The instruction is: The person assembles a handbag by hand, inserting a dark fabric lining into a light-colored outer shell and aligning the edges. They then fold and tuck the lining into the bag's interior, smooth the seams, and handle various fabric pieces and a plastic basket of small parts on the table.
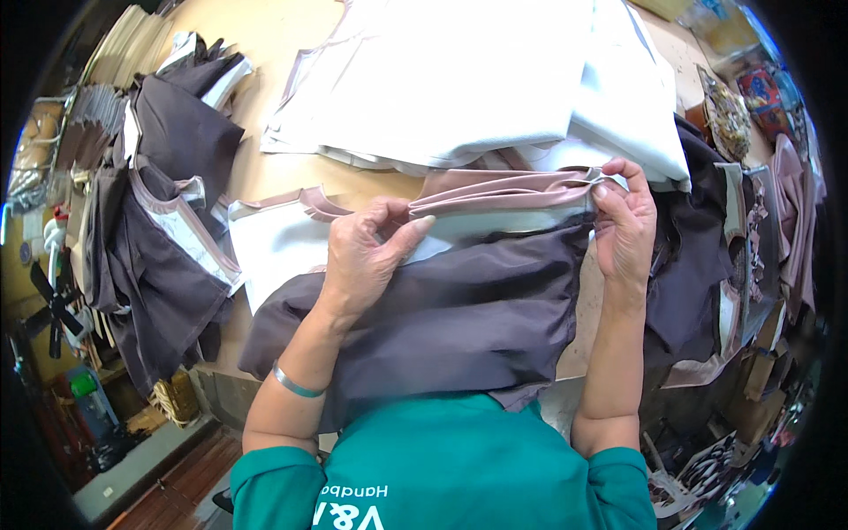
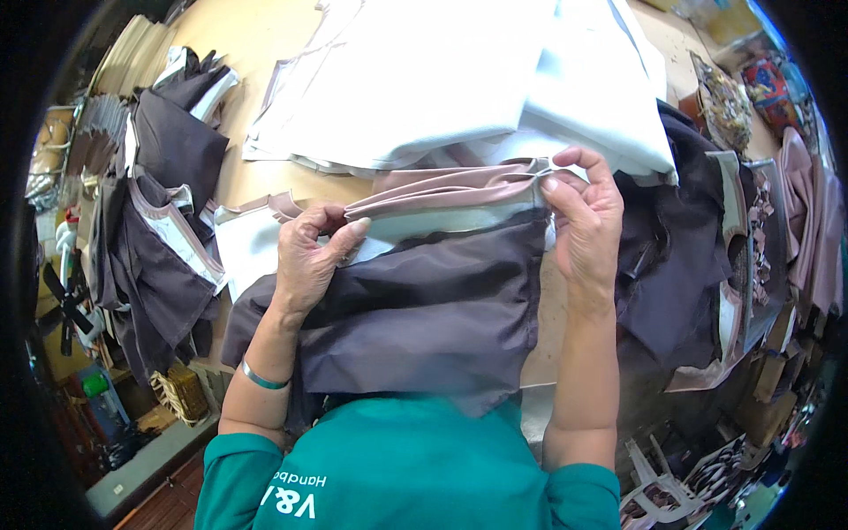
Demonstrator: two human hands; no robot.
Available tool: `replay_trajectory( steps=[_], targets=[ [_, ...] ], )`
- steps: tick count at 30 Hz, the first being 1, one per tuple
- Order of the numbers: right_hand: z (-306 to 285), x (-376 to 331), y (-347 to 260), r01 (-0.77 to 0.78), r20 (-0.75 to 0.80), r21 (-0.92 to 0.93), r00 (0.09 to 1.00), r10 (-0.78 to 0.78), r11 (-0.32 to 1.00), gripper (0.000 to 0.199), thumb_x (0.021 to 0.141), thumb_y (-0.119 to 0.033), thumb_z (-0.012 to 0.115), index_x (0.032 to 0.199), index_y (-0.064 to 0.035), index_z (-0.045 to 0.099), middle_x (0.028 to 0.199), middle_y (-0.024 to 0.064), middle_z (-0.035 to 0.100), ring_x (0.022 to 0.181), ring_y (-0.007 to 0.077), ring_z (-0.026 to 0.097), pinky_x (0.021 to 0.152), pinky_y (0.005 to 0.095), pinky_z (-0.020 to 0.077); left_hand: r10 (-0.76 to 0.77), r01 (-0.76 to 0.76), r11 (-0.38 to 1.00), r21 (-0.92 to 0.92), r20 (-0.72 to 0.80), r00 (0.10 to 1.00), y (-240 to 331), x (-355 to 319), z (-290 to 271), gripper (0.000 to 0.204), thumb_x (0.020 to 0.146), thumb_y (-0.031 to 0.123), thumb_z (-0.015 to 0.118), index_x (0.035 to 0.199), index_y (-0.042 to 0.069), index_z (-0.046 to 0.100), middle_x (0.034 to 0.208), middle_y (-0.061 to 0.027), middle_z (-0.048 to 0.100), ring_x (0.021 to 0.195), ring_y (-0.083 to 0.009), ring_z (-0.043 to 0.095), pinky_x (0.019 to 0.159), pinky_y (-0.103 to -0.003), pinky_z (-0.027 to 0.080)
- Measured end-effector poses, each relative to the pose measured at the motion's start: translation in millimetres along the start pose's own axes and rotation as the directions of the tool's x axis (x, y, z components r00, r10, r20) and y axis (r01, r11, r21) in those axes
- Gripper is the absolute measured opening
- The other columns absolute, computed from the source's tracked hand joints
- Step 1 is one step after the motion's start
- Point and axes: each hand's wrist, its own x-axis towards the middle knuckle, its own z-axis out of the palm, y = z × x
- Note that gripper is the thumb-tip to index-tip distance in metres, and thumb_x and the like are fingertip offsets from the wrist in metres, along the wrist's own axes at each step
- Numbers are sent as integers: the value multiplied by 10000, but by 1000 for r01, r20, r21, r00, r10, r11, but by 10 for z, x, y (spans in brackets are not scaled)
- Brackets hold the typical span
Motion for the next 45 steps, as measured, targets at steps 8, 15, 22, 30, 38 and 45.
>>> replay_trajectory(
  steps=[8,15,22,30,38,45],
  targets=[
    [8,6,-9,15,33,-46,999,-13,999,273,767,53,554,1020,-11,471,793,54,606,678,47,537,619,152,406,12,-12,1000,21,-2,1000,-8,2,-2,164,751,96,668,842,-25,605,664,-42,595,595,-73,539,563,-207,449],
    [-33,30,21,5,48,-58,999,-2,998,292,763,44,577,1028,-15,470,805,50,607,668,38,529,592,137,391,73,-73,997,34,-18,997,-30,24,-16,159,724,79,676,823,-15,595,688,-49,597,629,-84,552,597,-213,456],
    [-49,40,26,-42,34,-72,998,45,996,316,756,30,598,1037,-22,464,806,42,609,655,22,524,533,112,357,62,-63,995,-77,-13,998,-84,51,9,268,707,41,681,906,2,507,751,-44,574,690,-83,539,655,-212,459],
    [-77,64,70,-13,71,-43,997,17,999,314,760,38,589,1041,-9,457,826,57,616,696,45,562,590,119,409,60,-59,989,-139,2,998,-93,48,19,353,704,16,683,960,17,440,775,-44,551,703,-82,527,663,-208,460],
    [-91,72,79,-19,78,-18,997,20,1000,325,755,50,589,1044,0,450,827,65,617,710,47,566,603,119,416,77,-73,989,-132,23,997,-95,31,10,367,721,26,672,989,16,421,774,-63,557,691,-94,537,654,-216,465],
    [-109,47,62,-40,67,-18,997,42,999,308,757,44,582,1033,-3,455,831,63,616,715,48,565,610,125,419,91,-87,994,-69,58,994,7,29,-2,424,766,10,624,1144,34,432,746,-39,566,636,-66,498,566,-192,418]
  ],
)
